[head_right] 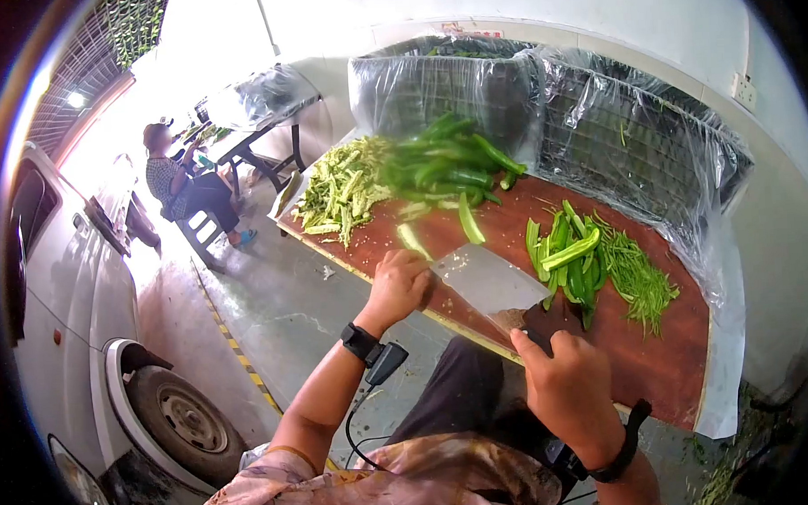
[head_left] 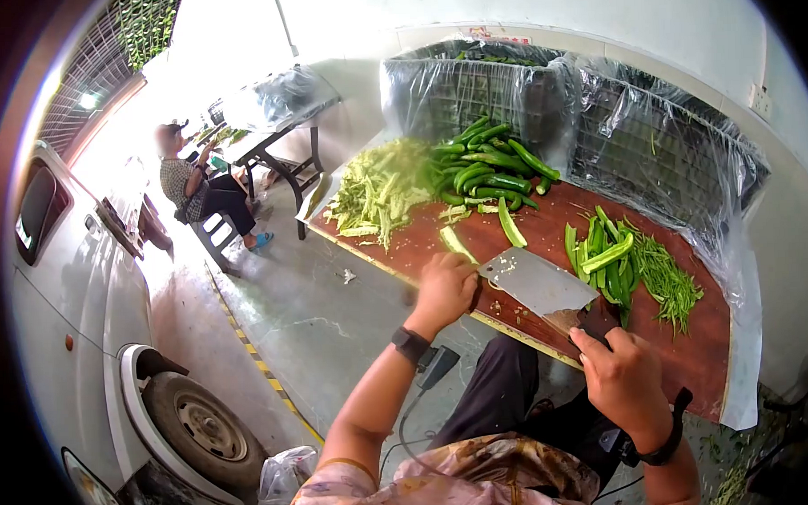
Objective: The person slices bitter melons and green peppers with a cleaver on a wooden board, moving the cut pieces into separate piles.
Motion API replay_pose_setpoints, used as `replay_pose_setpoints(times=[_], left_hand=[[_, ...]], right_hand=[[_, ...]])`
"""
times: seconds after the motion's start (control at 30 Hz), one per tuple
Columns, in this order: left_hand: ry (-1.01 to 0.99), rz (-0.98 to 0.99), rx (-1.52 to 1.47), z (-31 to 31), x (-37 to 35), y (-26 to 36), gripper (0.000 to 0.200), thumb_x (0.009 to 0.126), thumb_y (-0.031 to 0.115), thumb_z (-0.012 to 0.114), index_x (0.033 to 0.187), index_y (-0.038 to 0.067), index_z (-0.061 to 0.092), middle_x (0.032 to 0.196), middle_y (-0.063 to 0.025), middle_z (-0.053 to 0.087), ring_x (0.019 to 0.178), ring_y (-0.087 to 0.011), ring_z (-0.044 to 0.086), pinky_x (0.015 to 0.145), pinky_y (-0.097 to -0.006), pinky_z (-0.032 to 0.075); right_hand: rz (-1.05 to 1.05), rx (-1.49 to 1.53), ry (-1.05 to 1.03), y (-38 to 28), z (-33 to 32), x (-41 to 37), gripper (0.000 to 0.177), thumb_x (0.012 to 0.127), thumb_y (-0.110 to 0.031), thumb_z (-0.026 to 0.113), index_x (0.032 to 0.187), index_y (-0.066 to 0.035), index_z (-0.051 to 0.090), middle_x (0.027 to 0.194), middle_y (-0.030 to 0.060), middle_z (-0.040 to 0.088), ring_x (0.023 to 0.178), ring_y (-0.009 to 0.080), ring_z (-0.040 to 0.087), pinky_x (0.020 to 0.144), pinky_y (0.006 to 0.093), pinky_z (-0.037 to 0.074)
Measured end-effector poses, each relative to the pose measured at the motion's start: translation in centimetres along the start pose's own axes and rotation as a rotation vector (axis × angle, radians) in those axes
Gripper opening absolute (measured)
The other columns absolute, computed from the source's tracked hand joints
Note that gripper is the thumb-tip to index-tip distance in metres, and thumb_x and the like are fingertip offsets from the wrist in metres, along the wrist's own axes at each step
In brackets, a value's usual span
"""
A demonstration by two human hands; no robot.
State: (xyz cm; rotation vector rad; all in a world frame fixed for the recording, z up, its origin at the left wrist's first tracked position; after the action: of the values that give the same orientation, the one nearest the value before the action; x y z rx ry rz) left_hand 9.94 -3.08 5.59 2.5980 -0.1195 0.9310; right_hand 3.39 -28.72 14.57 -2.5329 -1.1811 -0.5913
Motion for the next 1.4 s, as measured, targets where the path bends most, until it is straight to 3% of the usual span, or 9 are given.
replay_pose_setpoints(times=[0.17,0.3,0.37,0.47,0.8,0.87,0.97,1.1,1.4], left_hand=[[0.044,-0.048,-0.05,-0.4,0.8,-1.6,0.014,0.083,0.017,0.062,0.086,0.008,0.072,0.085,-0.01,0.067,0.093,-0.0314,0.059,0.087,-0.0436,0.045],[0.032,0.017,-0.019,-0.2,1.7,-1.9,0.013,0.083,0.018,0.063,0.084,0.009,0.072,0.086,-0.0096,0.068,0.091,-0.0316,0.059,0.086,-0.0446,0.045],[0.02,0.08,0.025,0.2,2.1,-1.9,0.013,0.08,0.021,0.065,0.083,0.01,0.072,0.087,-0.0077,0.066,0.089,-0.0303,0.059,0.078,-0.0473,0.046],[-0.069,-0.055,0.038,0.8,2.5,-2.8,0.014,0.078,0.019,0.066,0.087,0.011,0.073,0.088,-0.0096,0.068,0.092,-0.0319,0.061,0.082,-0.044,0.05],[-0.105,0.043,-0.025,1.7,3.2,-4.3,0.02,0.077,0.017,0.063,0.093,0.014,0.075,0.101,-0.0112,0.066,0.095,-0.0328,0.062,0.08,-0.0456,0.051],[-0.1,-0.136,-0.225,1.5,3.8,-6.2,0.02,0.078,0.015,0.063,0.095,0.014,0.073,0.1,-0.0134,0.064,0.091,-0.0347,0.063,0.079,-0.0454,0.052],[-0.032,-0.192,-0.079,0.8,3.6,-7.0,0.021,0.078,0.014,0.062,0.098,0.012,0.071,0.097,-0.014,0.063,0.086,-0.0357,0.064,0.078,-0.0449,0.053],[-0.031,-0.029,-0.06,0.7,3.3,-5.8,0.021,0.079,0.016,0.063,0.097,0.009,0.07,0.097,-0.0103,0.066,0.097,-0.0318,0.062,0.088,-0.0446,0.048],[-0.135,-0.119,-0.014,0.6,3.2,-6.0,0.022,0.08,0.022,0.066,0.099,0.013,0.073,0.104,-0.0069,0.07,0.104,-0.0289,0.06,0.094,-0.0427,0.043]], right_hand=[[-0.03,-0.035,-0.05,-0.3,0.3,-0.1,0.038,0.075,-0.006,0.073,0.112,-0.013,0.072,0.076,0.0094,0.051,0.069,0.0303,0.058,0.057,0.0421,0.045],[-0.048,-0.041,-0.037,-0.5,0.3,0.0,0.037,0.074,-0.006,0.072,0.111,-0.013,0.073,0.075,0.0098,0.051,0.068,0.0302,0.058,0.056,0.0418,0.045],[-0.067,-0.063,-0.055,-0.7,0.2,0.0,0.037,0.074,-0.005,0.072,0.111,-0.013,0.072,0.074,0.0101,0.05,0.067,0.0302,0.057,0.056,0.0414,0.045],[-0.102,-0.077,-0.083,-1.0,-0.1,-0.1,0.038,0.077,-0.009,0.066,0.114,-0.015,0.071,0.077,0.0094,0.051,0.068,0.0279,0.058,0.054,0.04,0.047],[-0.095,-0.056,-0.112,-0.8,1.2,0.6,0.04,0.075,-0.009,0.067,0.115,-0.015,0.07,0.076,0.0095,0.051,0.068,0.028,0.059,0.055,0.0394,0.048],[-0.09,-0.052,-0.17,-0.9,1.5,0.4,0.04,0.075,-0.009,0.067,0.114,-0.014,0.071,0.076,0.0097,0.052,0.068,0.0283,0.059,0.055,0.0397,0.048],[-0.085,-0.028,-0.168,-0.6,1.4,0.8,0.039,0.076,-0.009,0.067,0.114,-0.014,0.071,0.076,0.0095,0.051,0.067,0.0285,0.059,0.055,0.0399,0.048],[-0.087,-0.01,-0.155,-0.2,1.9,1.0,0.039,0.076,-0.009,0.067,0.115,-0.014,0.07,0.076,0.0094,0.051,0.067,0.0287,0.058,0.055,0.04,0.048],[-0.15,-0.104,-0.11,-0.8,1.5,0.5,0.041,0.077,-0.009,0.067,0.117,-0.014,0.069,0.076,0.0082,0.047,0.065,0.0268,0.055,0.053,0.0393,0.045]])
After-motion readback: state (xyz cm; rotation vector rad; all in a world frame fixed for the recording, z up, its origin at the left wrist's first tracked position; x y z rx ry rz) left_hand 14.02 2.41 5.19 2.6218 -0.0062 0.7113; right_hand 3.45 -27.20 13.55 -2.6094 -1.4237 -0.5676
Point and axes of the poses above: each hand's wrist, its own x-axis towards the middle knuckle, its own z-axis out of the palm, y = z × x, the point moved 9 cm from there along x, towards the middle knuckle
